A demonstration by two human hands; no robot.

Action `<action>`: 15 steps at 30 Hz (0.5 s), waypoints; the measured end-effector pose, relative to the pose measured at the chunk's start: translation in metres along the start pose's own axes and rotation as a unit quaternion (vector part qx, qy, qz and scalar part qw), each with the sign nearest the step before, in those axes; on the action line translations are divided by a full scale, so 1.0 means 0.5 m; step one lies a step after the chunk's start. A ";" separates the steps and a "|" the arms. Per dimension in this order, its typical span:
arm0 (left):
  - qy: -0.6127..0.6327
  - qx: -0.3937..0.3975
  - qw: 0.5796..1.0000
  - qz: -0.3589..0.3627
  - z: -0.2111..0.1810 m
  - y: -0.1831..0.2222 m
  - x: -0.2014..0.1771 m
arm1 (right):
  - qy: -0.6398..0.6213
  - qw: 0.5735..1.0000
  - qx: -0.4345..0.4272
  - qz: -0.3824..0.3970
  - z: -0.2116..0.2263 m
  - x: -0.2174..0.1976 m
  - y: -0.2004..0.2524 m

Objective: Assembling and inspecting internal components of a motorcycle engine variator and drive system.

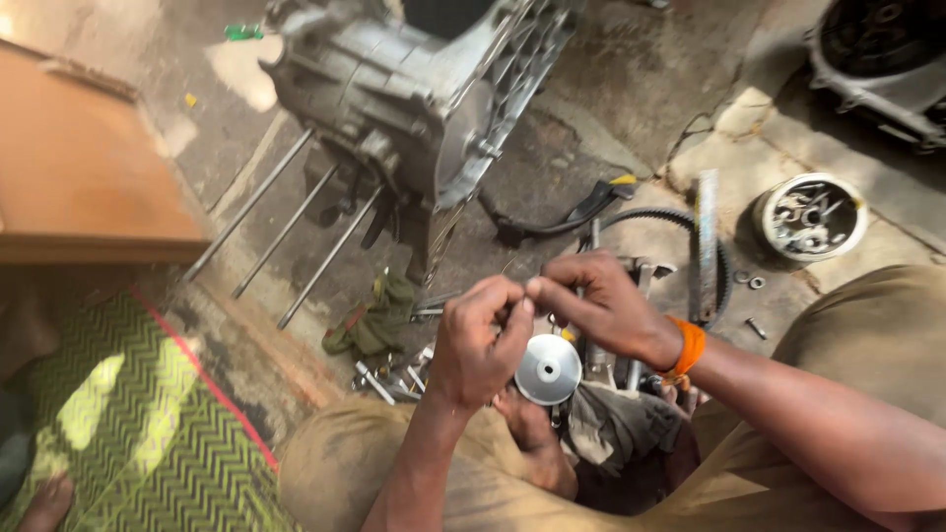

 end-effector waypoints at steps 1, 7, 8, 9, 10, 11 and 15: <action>-0.052 0.037 0.998 -0.004 -0.007 0.001 0.002 | 0.012 1.000 -0.001 -0.001 -0.010 0.000 0.000; 0.060 -0.039 0.997 -0.023 0.047 0.018 0.018 | 0.009 0.999 -0.020 -0.024 0.035 -0.001 -0.011; 0.061 -0.036 0.997 -0.018 0.055 0.020 0.020 | 0.011 0.999 -0.019 -0.028 0.034 0.003 -0.011; 0.113 -0.070 0.991 -0.024 0.065 0.023 0.021 | -0.001 0.999 -0.020 -0.039 0.033 0.007 -0.009; 0.163 -0.104 0.981 -0.030 0.075 0.027 0.022 | -0.013 0.998 -0.020 -0.050 0.032 0.011 -0.007; 0.164 -0.104 0.981 -0.028 0.077 0.024 0.023 | -0.012 0.998 -0.020 -0.053 0.033 0.013 -0.005; 0.190 -0.102 0.972 -0.099 0.085 0.012 0.004 | -0.018 0.999 -0.007 -0.041 0.029 0.031 0.006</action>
Point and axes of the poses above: each hand's wrist, its own y-axis away from the middle knuckle, its own x-axis out of the palm, z = x × y, the point moved 2 cm from there along -y, towards the middle knuckle, and after that the axes turned 2 degrees about -z, right-handed, at the moved point
